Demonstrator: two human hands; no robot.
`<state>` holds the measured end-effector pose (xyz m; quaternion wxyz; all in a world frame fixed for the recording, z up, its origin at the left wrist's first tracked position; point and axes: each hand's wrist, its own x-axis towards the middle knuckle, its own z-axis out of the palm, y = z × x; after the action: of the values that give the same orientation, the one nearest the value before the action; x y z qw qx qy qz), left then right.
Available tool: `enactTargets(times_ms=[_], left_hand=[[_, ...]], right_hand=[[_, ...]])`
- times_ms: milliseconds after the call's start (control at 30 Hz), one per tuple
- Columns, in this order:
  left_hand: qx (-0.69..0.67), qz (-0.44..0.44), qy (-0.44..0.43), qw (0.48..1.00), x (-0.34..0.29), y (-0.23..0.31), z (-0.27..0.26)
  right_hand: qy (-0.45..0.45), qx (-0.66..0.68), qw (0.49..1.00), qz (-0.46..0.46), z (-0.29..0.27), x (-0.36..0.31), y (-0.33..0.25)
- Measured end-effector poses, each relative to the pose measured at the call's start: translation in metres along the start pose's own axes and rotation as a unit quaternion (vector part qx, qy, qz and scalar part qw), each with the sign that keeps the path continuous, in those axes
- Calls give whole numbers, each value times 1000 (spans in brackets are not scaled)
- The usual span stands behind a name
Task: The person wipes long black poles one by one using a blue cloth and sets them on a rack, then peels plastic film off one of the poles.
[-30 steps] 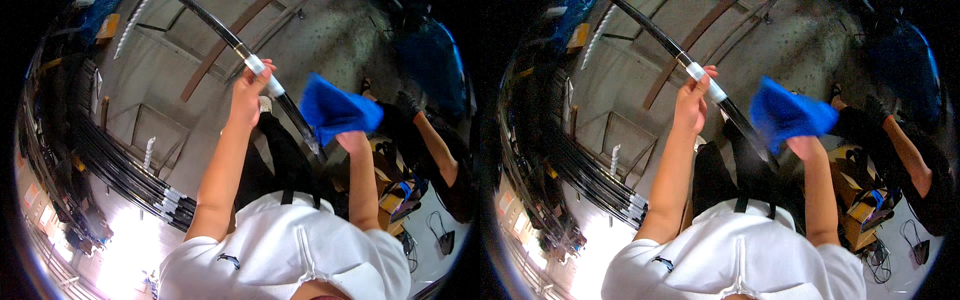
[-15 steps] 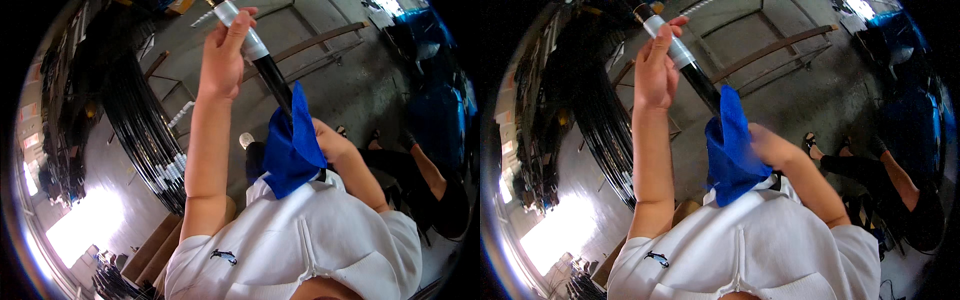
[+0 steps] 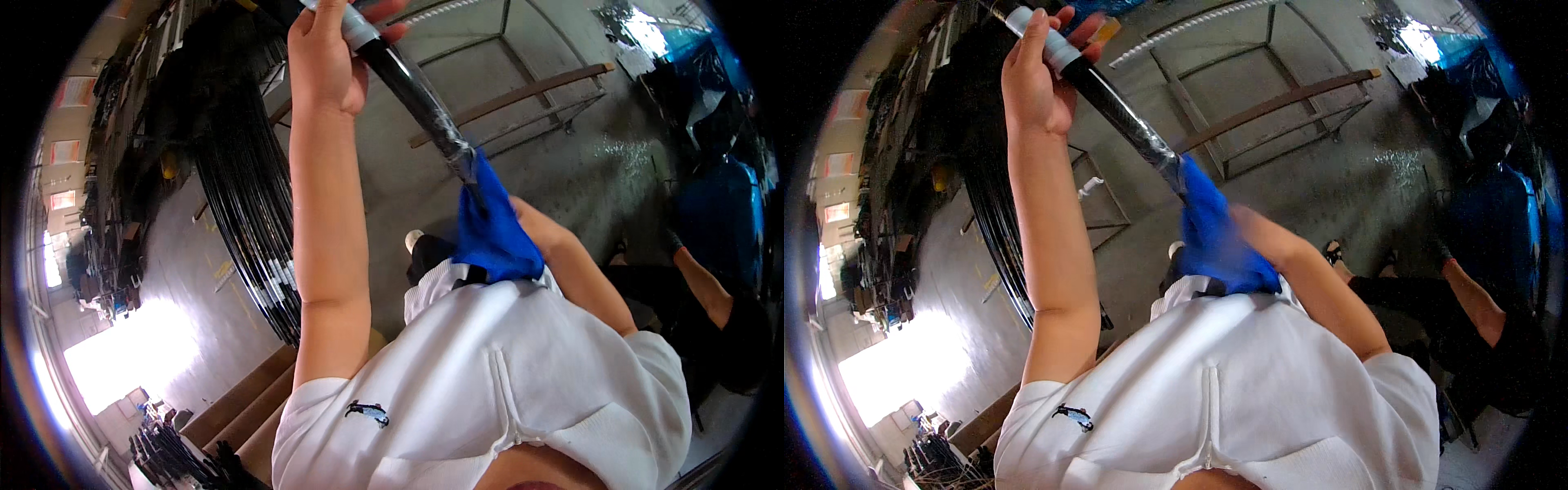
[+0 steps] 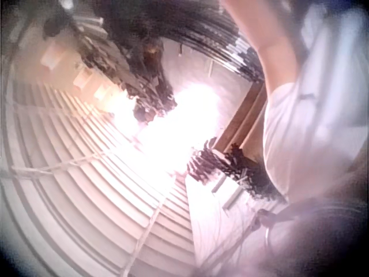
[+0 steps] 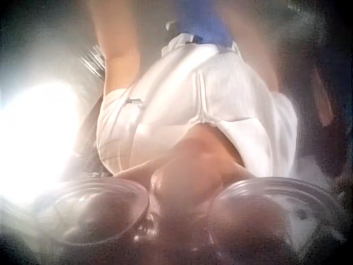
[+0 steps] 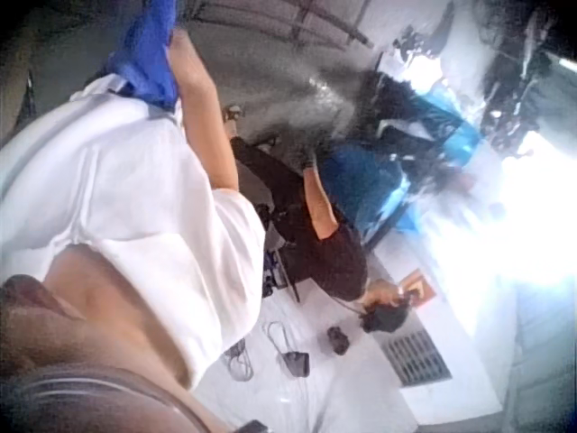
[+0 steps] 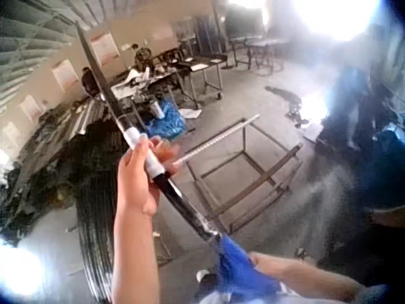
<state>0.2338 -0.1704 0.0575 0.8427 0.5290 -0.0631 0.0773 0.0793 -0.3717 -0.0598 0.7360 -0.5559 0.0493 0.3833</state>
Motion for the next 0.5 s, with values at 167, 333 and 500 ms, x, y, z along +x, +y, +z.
enactTargets(times_ms=[167, 333, 500], left_hand=[[113, -37, -39, 992, -25, 4, -14], [338, -79, -42, 937, -82, -17, 15], [652, 5, 9, 758, -126, -67, 15]], right_hand=[[16, 416, 908, -50, -62, 8, 32], [-119, 411, 878, -215, -54, 32, -53], [134, 95, 950, -264, 45, 44, -95]])
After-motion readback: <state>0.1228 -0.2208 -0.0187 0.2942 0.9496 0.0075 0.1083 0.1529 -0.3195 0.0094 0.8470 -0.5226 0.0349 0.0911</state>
